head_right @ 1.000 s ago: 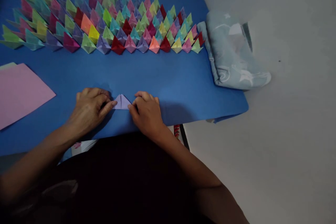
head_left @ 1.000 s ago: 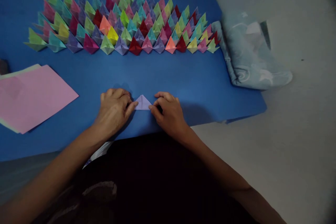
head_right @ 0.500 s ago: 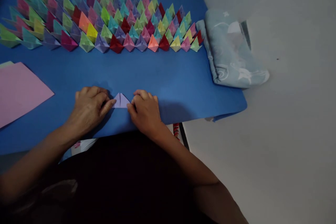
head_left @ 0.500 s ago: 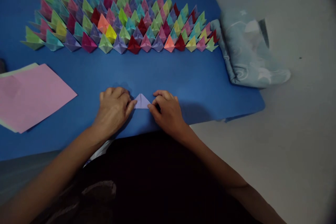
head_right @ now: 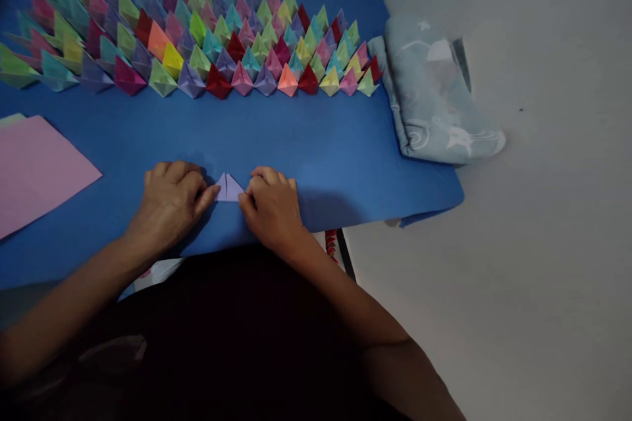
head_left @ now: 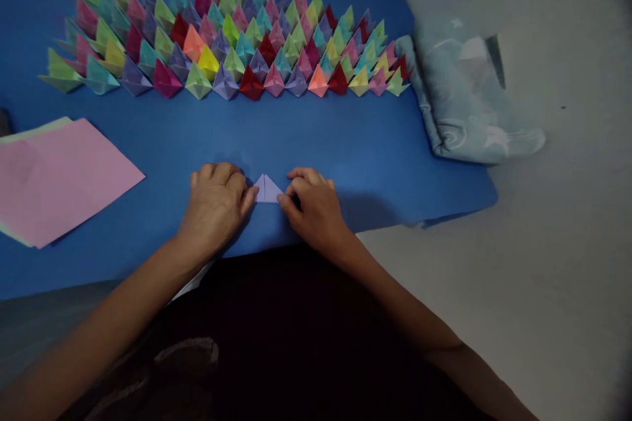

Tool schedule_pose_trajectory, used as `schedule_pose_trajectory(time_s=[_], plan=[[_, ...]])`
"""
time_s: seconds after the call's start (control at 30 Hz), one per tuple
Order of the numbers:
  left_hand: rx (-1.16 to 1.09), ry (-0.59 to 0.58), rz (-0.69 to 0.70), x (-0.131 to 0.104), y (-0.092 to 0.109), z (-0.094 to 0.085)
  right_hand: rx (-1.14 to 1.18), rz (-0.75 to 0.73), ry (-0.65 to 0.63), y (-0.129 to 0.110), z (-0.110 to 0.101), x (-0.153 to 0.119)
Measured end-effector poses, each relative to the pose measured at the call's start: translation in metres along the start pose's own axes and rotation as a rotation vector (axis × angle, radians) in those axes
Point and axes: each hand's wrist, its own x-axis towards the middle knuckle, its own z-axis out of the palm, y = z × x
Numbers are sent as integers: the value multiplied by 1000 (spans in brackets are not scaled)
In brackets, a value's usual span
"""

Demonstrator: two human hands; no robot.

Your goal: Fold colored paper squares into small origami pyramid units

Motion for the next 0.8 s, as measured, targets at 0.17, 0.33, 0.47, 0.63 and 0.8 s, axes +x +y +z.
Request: schedule_pose_trajectory(time_s=[0.17, 0.33, 0.47, 0.63, 0.8], plan=[[-31, 6, 5, 0, -2, 2, -2, 5, 0, 0, 0, 0], [-75, 43, 31, -1, -5, 4, -94, -156, 23, 5, 4, -1], [-98, 33, 25, -1, -6, 5, -158, -368, -16, 10, 9, -1], [-111, -5, -6, -1, -4, 2, -151, -414, -30, 12, 9, -2], [-131, 14, 23, -1, -11, 1, -136, -407, -42, 15, 7, -4]])
